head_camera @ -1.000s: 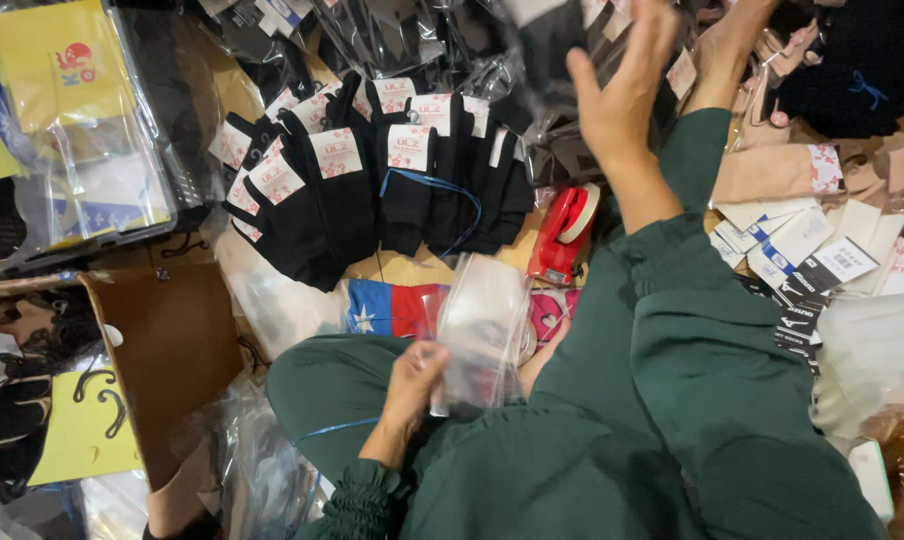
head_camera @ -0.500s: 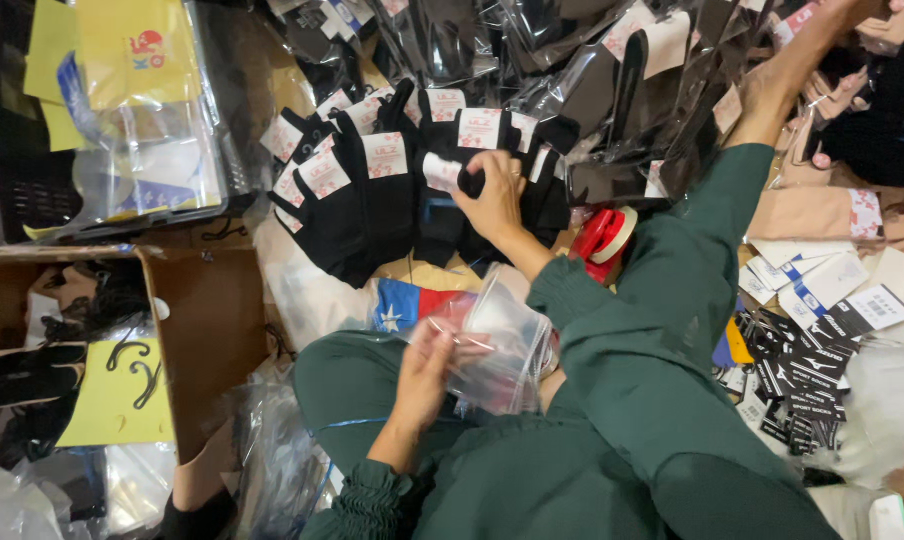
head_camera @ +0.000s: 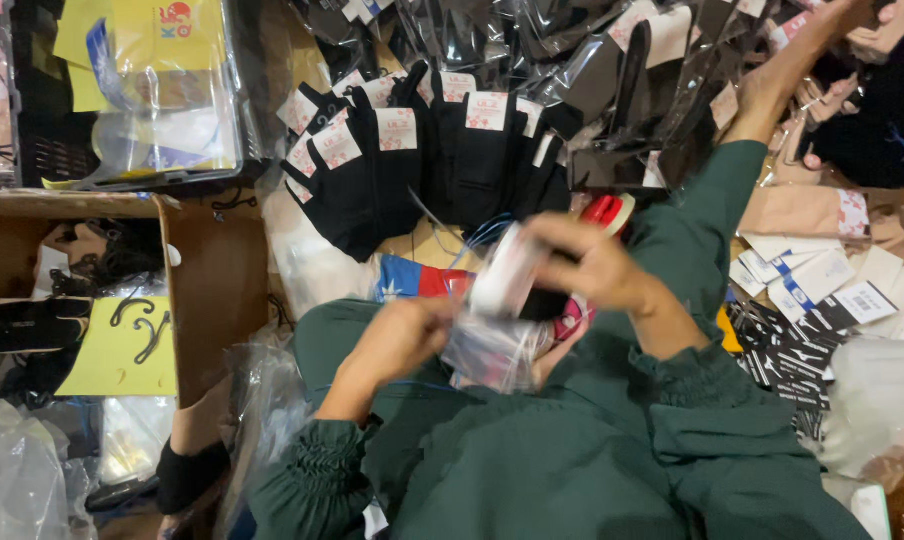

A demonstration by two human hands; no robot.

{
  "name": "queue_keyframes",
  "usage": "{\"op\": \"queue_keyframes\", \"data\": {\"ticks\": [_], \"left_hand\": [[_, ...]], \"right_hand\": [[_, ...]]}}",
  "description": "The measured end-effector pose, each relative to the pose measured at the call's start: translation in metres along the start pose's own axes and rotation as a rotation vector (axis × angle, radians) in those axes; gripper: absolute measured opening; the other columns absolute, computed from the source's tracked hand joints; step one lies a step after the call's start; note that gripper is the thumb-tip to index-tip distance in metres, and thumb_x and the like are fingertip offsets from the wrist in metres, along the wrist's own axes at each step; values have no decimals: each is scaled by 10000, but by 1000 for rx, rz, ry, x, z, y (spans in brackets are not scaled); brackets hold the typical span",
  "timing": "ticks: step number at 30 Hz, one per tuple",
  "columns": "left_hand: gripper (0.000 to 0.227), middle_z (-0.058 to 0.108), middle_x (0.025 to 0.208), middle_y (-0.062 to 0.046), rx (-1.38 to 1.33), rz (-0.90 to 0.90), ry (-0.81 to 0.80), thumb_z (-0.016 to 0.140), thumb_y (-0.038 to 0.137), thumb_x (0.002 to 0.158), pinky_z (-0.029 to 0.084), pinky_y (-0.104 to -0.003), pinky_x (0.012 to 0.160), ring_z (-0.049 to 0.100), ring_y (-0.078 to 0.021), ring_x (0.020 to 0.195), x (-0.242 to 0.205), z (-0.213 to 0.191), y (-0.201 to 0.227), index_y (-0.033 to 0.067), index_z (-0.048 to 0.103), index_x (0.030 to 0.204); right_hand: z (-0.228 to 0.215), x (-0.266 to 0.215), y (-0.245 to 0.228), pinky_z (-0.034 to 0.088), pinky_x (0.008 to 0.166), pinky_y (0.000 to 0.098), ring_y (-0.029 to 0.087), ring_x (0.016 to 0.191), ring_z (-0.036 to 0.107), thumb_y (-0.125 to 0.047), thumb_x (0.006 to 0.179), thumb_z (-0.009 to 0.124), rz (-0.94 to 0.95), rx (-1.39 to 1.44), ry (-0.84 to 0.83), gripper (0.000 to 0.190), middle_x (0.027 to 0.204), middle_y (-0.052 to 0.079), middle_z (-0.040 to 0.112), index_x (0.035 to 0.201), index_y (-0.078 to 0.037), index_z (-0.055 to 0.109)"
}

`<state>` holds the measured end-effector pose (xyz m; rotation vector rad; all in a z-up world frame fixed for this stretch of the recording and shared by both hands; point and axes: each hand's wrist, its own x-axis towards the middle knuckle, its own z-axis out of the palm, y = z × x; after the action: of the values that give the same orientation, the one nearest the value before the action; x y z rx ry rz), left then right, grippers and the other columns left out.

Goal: The person places black socks into plastic sleeves, uses a handheld tape dispenser to seal the bags, and puts the finished packages into a large clear bag.

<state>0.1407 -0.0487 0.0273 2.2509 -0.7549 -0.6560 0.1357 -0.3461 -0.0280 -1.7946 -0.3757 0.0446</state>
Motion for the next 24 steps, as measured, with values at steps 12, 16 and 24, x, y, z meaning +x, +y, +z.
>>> {"op": "queue_keyframes", "data": {"ticks": [12, 16, 24], "left_hand": [[475, 543, 1476, -240, -1825, 223, 56, 688, 427, 967, 385, -780, 1019, 478, -510, 1373, -16, 52, -33, 292, 579, 1409], [765, 588, 1434, -214, -1083, 263, 171, 883, 73, 773, 405, -542, 1152, 550, -336, 1342, -7, 109, -12, 3, 528, 1446], [109, 734, 1060, -326, -1129, 82, 589, 423, 181, 1102, 634, -488, 844, 748, -420, 967, -18, 53, -34, 75, 413, 1128]], "right_hand": [[10, -29, -17, 591, 813, 270, 107, 885, 716, -193, 984, 692, 252, 380, 134, 353, 941, 73, 757, 1317, -81, 648], [39, -39, -4, 616, 815, 297, 130, 901, 729, -131, 949, 726, 318, 535, 276, 379, 1011, 72, 769, 1311, -47, 653], [4, -88, -14, 566, 947, 306, 160, 1028, 696, -39, 815, 821, 236, 290, 455, 607, 1134, 126, 735, 1377, 0, 594]]}}
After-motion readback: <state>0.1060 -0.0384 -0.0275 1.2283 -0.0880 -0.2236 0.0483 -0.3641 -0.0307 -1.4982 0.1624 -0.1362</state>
